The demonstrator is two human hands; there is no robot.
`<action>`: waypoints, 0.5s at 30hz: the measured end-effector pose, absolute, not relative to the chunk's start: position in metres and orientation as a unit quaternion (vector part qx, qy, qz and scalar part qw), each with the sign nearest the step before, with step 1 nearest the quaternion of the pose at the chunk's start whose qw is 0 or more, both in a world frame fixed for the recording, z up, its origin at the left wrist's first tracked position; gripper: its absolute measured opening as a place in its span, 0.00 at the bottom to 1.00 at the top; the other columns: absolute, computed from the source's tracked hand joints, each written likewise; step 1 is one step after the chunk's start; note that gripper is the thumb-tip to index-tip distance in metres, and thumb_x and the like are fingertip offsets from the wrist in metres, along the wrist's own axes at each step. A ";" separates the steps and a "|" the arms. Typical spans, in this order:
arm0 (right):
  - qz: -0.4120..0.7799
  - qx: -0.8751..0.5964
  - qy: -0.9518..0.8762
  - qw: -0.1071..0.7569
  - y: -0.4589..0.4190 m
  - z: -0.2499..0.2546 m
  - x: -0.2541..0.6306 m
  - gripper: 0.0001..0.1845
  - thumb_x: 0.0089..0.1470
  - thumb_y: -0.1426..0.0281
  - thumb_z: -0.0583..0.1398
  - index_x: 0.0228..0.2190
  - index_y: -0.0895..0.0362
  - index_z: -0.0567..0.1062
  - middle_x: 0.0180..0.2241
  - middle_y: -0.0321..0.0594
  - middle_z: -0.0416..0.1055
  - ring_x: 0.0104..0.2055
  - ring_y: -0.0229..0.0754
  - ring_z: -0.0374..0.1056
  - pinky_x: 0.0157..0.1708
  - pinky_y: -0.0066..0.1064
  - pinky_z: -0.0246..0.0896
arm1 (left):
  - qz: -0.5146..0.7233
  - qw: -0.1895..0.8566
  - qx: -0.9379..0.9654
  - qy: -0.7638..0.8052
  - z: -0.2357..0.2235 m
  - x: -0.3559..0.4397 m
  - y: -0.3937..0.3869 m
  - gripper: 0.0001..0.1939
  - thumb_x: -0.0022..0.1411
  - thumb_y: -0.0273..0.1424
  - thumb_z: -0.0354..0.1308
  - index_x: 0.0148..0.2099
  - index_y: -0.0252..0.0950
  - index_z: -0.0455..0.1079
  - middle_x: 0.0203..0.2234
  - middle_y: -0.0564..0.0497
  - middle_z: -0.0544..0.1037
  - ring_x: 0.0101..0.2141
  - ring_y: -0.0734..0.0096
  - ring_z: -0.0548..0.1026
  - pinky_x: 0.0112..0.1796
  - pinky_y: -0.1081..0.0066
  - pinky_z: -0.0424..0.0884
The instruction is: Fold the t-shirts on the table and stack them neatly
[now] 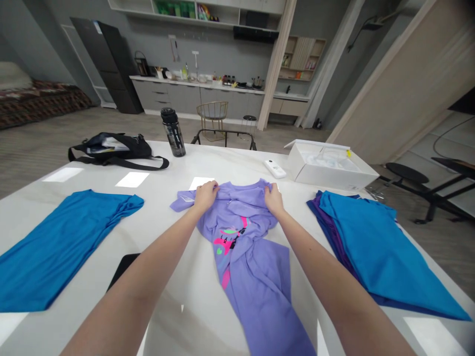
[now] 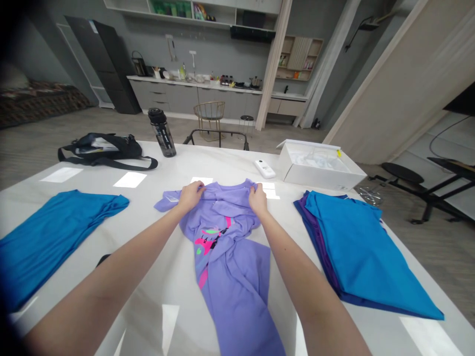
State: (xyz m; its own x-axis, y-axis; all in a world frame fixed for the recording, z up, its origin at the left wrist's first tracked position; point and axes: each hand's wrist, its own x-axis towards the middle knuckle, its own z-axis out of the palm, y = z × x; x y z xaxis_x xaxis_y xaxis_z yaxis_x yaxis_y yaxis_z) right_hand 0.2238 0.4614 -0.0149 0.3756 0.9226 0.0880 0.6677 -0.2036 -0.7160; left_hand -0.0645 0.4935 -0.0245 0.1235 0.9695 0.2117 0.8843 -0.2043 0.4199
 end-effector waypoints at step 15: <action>0.123 -0.650 -0.521 0.539 0.423 0.110 0.258 0.13 0.55 0.57 0.56 0.34 0.54 0.71 0.33 0.40 0.74 0.36 0.44 0.67 0.40 0.34 0.61 | 0.515 0.022 0.654 0.554 0.129 -0.059 0.437 0.14 0.74 0.37 0.44 0.51 0.41 0.69 0.36 0.49 0.80 0.37 0.62 0.78 0.40 0.68 0.67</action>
State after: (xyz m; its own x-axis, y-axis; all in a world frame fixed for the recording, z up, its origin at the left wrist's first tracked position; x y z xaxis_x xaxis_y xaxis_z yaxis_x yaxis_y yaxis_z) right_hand 0.2584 0.4230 0.1096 0.4278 0.8095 0.4020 0.5450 0.1238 -0.8293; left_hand -0.0593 0.4374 0.1292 -0.1427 0.7473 0.6490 0.7019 -0.3859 0.5987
